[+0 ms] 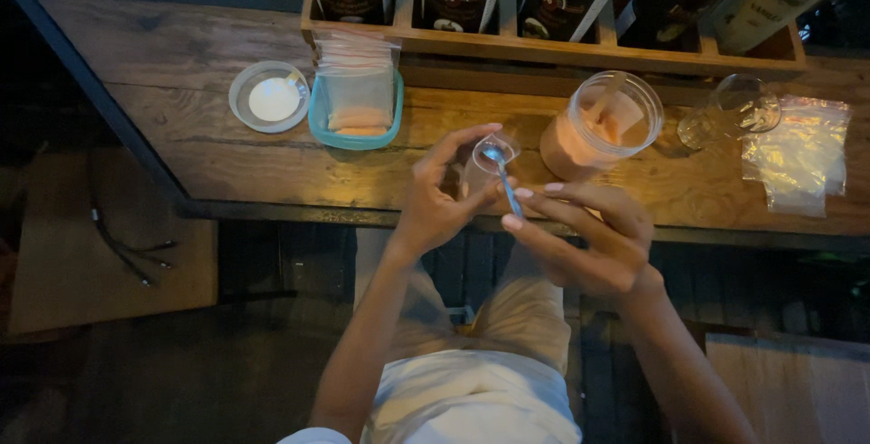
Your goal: The person scoops a light-colored powder from a large container into several small plastic bags using a spoon.
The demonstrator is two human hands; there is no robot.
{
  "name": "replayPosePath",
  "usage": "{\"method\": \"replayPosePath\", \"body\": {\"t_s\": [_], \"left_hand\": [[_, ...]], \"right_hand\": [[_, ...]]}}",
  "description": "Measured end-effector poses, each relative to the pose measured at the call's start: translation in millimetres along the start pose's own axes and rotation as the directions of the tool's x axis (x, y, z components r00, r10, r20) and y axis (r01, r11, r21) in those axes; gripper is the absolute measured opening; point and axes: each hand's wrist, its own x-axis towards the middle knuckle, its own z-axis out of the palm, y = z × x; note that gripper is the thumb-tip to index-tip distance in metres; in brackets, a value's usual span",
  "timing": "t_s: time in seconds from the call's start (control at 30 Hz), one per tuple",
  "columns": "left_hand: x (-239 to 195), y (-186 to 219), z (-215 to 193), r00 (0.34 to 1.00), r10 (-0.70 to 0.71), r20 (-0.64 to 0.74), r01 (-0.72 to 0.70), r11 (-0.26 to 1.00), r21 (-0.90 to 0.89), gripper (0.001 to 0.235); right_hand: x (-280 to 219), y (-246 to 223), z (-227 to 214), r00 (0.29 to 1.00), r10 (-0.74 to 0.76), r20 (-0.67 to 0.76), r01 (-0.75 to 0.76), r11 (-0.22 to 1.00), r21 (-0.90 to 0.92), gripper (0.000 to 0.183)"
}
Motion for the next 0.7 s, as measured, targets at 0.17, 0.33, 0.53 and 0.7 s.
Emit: {"method": "replayPosePath", "body": {"t_s": [0.17, 0.33, 0.53, 0.7], "left_hand": [[0.1, -0.6, -1.2, 1.0, 0.001, 0.005, -0.001, 1.0, -0.001, 0.059], [-0.6, -1.1, -0.6, 1.0, -0.005, 0.019, 0.005, 1.0, -0.001, 0.057], [0.5, 4.2, -1.2, 0.993, -0.015, 0.114, 0.011, 0.999, 0.032, 0.057], [1.1, 2.6, 8.7, 0.993, 0.009, 0.121, -0.026, 0.99, 0.137, 0.063]], "right_hand": [[-8.7, -5.6, 4.1, 0.999, 0.055, 0.002, -0.055, 0.998, 0.026, 0.019], [-14.3, -7.5, 7.0, 0.992, 0.125, -0.022, -0.123, 0.989, 0.081, 0.02], [-19.6, -0.5, -0.3, 0.97, 0.241, -0.04, -0.239, 0.97, 0.051, 0.017], [-23.9, 13.3, -7.9, 0.87, 0.468, -0.156, -0.441, 0.879, 0.18, 0.016]]}}
